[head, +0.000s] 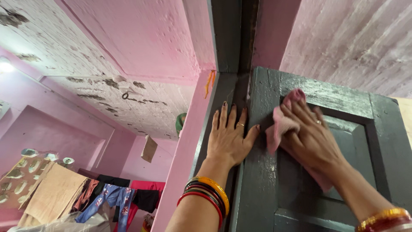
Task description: The person wipes a dark green wooden door with a pink cloth. They clean the door surface and the door frame, moving from the lower panels upward to the top edge.
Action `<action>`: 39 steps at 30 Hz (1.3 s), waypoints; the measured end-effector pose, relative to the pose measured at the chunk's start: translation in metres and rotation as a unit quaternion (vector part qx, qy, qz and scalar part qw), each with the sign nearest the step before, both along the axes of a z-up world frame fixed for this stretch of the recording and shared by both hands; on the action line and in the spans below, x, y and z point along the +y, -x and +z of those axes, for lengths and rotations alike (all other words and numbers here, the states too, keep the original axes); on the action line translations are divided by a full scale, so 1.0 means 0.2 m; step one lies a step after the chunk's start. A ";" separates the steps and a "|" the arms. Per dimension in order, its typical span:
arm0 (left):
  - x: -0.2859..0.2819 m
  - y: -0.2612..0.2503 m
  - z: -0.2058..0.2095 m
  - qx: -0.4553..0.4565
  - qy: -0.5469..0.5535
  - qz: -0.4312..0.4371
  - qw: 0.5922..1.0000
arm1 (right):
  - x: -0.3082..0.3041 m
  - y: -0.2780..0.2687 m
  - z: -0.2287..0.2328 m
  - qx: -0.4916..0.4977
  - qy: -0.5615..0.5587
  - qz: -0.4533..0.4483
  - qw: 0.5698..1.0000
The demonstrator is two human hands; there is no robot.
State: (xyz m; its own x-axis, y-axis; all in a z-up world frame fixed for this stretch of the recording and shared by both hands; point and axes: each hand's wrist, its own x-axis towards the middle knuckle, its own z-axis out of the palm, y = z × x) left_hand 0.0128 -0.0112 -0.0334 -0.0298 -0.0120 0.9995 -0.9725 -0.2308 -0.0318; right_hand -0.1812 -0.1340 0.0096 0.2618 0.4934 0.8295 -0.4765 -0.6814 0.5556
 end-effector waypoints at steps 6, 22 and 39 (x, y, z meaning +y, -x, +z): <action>0.01 -0.01 -0.01 -0.007 -0.009 -0.007 1.000 | 0.07 -0.13 0.11 -0.148 -0.089 0.000 0.985; 0.05 -0.08 -0.15 -0.115 0.047 -0.006 0.992 | 0.12 -0.04 -0.33 0.023 0.003 -0.078 0.997; 0.05 -0.17 -0.20 0.035 0.220 -0.091 0.971 | 0.40 -0.33 0.05 0.166 0.167 -0.009 0.972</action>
